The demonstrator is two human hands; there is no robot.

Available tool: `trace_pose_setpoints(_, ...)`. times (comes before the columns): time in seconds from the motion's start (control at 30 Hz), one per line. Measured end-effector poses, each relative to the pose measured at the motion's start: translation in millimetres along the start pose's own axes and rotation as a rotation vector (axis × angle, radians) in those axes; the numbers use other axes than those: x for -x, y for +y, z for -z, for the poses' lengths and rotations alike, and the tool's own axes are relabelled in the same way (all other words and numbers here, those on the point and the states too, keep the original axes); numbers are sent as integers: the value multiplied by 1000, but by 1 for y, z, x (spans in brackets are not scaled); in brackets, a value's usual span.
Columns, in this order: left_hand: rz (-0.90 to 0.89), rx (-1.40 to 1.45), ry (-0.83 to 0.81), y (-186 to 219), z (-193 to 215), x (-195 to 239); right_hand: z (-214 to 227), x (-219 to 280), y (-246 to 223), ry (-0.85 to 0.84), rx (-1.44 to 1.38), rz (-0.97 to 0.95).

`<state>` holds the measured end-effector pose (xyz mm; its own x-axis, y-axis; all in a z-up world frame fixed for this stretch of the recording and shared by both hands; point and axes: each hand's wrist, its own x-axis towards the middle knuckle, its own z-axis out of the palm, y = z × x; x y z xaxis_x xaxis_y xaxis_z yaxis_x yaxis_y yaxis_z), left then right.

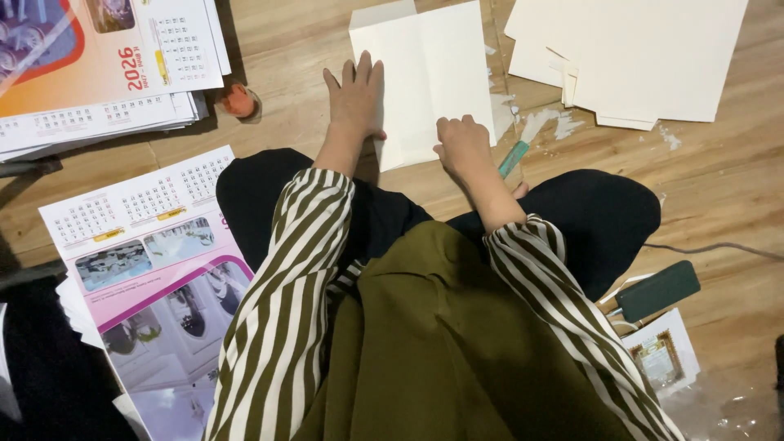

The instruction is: Folding paper templates into envelopes and creasing the edges with a hand tool.

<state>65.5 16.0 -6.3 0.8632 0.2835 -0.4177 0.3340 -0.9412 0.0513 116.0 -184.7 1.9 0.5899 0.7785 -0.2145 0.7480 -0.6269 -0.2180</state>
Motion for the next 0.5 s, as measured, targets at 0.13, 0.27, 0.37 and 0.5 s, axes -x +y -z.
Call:
trace_pose_setpoints(0.13, 15, 1, -19, 0, 13, -5, 3, -32, -1, -27, 106, 22)
trace_pose_setpoints(0.27, 30, -82, -98, 2, 20, -14, 6, -75, 0, 85, 41, 107)
trace_pose_setpoints(0.37, 36, -151, -111, 1, 18, -22, 14, -104, -4, 150, 24, 157)
trace_pose_setpoints(0.5, 41, -212, -161, 3, 25, -22, 18, -133, -8, 272, 40, 213)
